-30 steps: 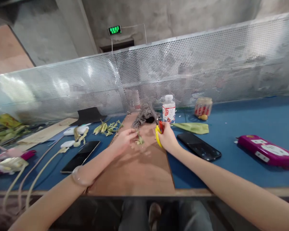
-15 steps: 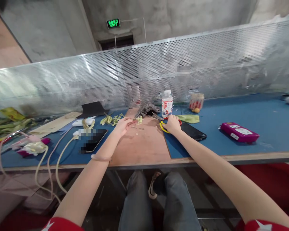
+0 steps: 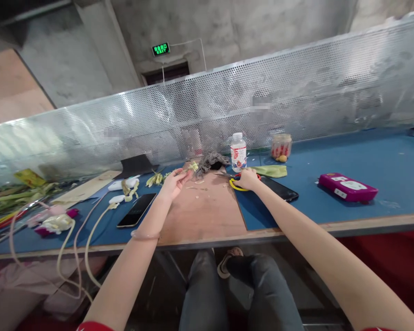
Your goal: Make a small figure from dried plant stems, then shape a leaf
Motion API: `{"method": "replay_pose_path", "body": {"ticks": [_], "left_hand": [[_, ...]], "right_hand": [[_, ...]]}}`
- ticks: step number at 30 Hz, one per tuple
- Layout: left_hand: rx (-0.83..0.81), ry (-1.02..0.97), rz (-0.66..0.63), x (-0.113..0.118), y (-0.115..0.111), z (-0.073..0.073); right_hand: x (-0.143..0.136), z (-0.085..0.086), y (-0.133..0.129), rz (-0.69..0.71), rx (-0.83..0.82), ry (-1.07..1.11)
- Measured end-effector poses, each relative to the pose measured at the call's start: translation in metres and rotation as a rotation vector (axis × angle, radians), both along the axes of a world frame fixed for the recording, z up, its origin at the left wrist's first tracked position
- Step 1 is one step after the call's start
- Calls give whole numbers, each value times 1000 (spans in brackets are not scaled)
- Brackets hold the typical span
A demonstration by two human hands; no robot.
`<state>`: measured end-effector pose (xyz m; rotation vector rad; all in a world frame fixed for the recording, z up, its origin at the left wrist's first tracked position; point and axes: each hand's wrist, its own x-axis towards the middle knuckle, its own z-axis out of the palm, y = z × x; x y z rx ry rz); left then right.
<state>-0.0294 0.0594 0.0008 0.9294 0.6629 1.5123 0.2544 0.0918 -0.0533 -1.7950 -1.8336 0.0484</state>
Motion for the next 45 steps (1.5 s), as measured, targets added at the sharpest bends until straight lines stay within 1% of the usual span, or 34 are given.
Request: {"method": "replay_pose_path", "body": {"ticks": [3,6,8,10,12,14,16,18,20,24,27,29,30,34,36,40,45], "left_hand": [[-1,-23,2,1,-1,2],[-12,-33,-3,2,-3,3],[-19,-30,-8,2,-5,4],[-19,-21,-7,2,-6,4],[-15,-2,4,1,-5,4],[-11,30,20,-1,-4,2],[-8,77,35,-2,-4,1],[-6,138,38,-3,-4,-2],[-11,219,18,-3,-6,-4],[-62,387,-30,-3,-9,-7],[-82,467,36,-8,-8,-8],[-71,527,87,-11,-8,-8],[-56,564,92,-11,-8,-9],[28,718,45,-7,-12,-13],[64,772,63,-5,-11,-15],[103,791,194,-10,-4,-19],[72,669,468,-24,3,-18]], "right_hand": [[-2,11,-11,20,51,116],[-17,25,-28,79,142,270],[-38,34,-36,209,168,367],[-65,42,-39,346,157,453],[-93,51,-34,462,120,512],[-117,60,-23,535,87,556],[-132,68,-10,586,72,587],[-138,72,1,623,69,607],[-135,68,7,649,65,617],[-122,46,4,682,-11,620],[-115,36,-5,687,-89,631],[-115,35,-9,687,-110,646],[-115,35,-10,691,-114,653],[-117,37,-12,708,-126,676],[-117,35,-11,699,-130,686],[-120,31,-11,623,-110,698],[-114,30,-9,507,-99,624]]}}
